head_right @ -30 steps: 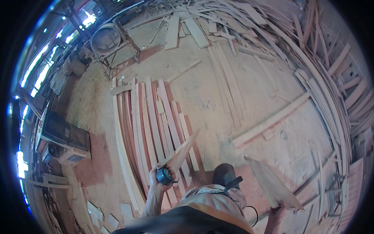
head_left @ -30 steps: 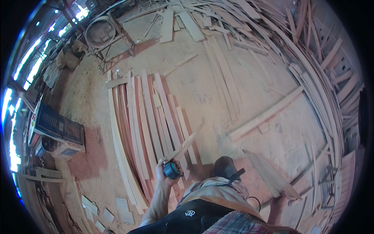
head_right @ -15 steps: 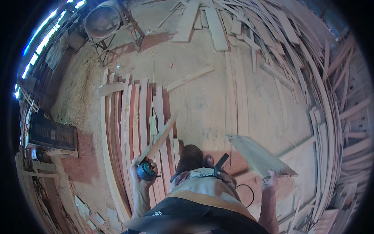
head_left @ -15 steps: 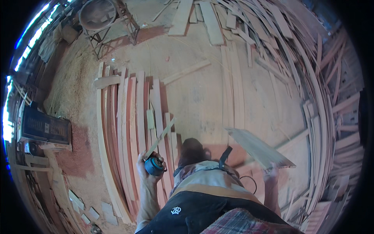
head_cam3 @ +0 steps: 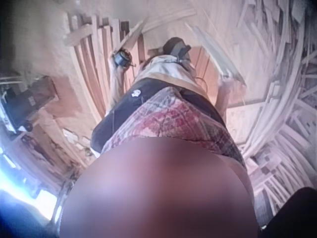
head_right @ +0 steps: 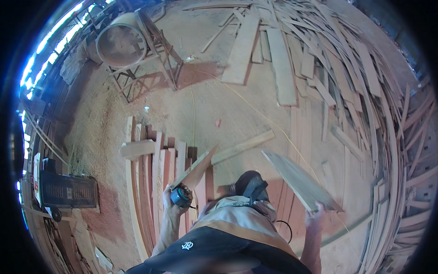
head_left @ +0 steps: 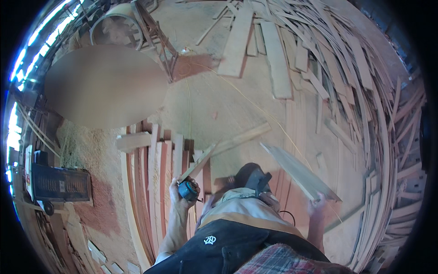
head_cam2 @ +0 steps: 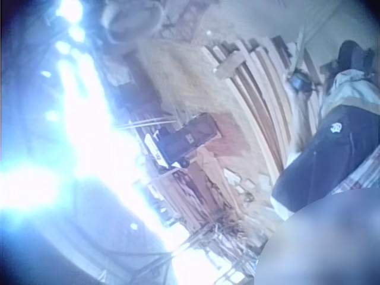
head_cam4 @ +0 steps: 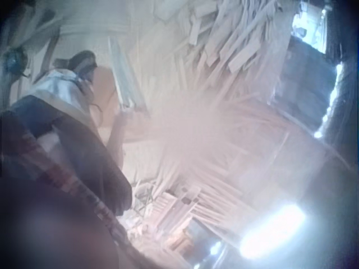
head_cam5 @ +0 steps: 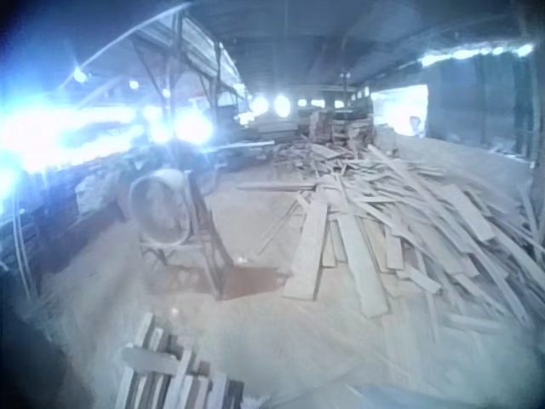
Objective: The person applies glue to a wooden box, then picks up and inspects a wooden panel. They measure the box with a tape measure, move to a table saw, and measure the saw's fence. The person handles wood pieces and tools throughout the process.
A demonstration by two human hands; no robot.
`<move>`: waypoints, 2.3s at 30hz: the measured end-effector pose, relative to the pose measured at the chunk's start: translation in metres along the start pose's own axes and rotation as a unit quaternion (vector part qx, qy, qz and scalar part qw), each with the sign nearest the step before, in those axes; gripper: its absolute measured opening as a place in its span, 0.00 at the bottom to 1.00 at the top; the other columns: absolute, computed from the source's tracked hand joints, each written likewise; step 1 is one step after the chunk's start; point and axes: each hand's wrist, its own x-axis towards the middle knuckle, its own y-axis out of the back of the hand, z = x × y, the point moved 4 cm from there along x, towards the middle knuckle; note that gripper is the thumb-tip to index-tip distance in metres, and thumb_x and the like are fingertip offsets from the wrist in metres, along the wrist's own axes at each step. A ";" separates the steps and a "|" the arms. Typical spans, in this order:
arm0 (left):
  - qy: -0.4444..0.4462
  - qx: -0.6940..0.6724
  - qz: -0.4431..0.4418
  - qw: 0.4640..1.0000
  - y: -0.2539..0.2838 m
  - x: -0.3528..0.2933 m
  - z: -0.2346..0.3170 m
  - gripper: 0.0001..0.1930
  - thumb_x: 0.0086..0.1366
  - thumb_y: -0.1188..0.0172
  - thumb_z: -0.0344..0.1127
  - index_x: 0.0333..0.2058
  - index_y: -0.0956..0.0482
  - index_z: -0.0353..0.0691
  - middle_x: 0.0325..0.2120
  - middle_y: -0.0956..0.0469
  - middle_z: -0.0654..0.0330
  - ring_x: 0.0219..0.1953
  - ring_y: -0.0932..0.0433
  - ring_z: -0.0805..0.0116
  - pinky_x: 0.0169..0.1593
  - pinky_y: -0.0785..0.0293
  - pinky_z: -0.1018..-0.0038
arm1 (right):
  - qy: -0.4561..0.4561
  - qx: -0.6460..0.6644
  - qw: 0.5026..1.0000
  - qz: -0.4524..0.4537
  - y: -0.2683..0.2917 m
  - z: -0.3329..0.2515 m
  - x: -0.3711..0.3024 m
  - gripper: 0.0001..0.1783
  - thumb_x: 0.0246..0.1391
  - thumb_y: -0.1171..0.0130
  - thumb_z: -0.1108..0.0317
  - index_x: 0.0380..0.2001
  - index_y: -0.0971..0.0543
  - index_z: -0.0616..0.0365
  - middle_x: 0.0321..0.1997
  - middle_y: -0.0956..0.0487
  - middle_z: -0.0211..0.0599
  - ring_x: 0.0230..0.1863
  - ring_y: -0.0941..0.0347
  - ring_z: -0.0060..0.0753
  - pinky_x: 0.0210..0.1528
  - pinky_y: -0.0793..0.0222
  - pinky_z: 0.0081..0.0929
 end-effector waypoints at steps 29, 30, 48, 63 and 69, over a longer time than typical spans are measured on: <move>0.063 -0.035 -0.048 0.996 -0.719 0.861 0.550 0.18 0.63 0.44 0.50 0.33 0.18 0.38 0.29 0.18 0.51 0.29 0.19 0.54 0.33 0.20 0.58 | -0.038 0.108 0.993 -0.019 -1.171 -0.293 0.445 0.16 0.54 0.36 0.72 0.46 0.25 0.50 0.36 0.21 0.30 0.34 0.21 0.30 0.27 0.24 0.30; 0.070 -0.026 -0.044 0.996 -0.745 0.882 0.572 0.18 0.63 0.44 0.50 0.33 0.18 0.38 0.29 0.18 0.51 0.29 0.19 0.53 0.33 0.20 0.58 | -0.058 0.106 0.992 0.046 -1.197 -0.299 0.446 0.16 0.54 0.36 0.72 0.45 0.25 0.50 0.36 0.21 0.30 0.33 0.21 0.30 0.27 0.24 0.30; -0.037 -0.101 -0.083 0.991 -1.159 1.347 0.948 0.18 0.64 0.44 0.49 0.34 0.18 0.39 0.27 0.19 0.53 0.31 0.18 0.53 0.35 0.20 0.59 | -0.128 0.009 0.991 0.023 -1.850 -0.368 0.805 0.07 0.55 0.36 0.66 0.32 0.24 0.53 0.22 0.24 0.34 0.25 0.24 0.32 0.29 0.25 0.38; 0.016 -0.062 0.105 0.992 -1.420 1.764 1.282 0.22 0.67 0.51 0.54 0.29 0.20 0.41 0.24 0.19 0.56 0.27 0.20 0.58 0.31 0.24 0.60 | -0.109 0.062 0.991 0.042 -2.404 -0.469 0.985 0.11 0.55 0.34 0.67 0.27 0.28 0.52 0.28 0.27 0.31 0.33 0.27 0.31 0.41 0.22 0.34; -0.060 -0.056 0.057 0.995 -1.549 1.916 1.416 0.17 0.64 0.47 0.49 0.33 0.20 0.41 0.26 0.20 0.57 0.28 0.21 0.58 0.33 0.24 0.61 | -0.115 0.043 0.988 0.096 -2.612 -0.518 1.082 0.10 0.54 0.33 0.68 0.30 0.27 0.51 0.30 0.26 0.31 0.34 0.26 0.30 0.44 0.22 0.34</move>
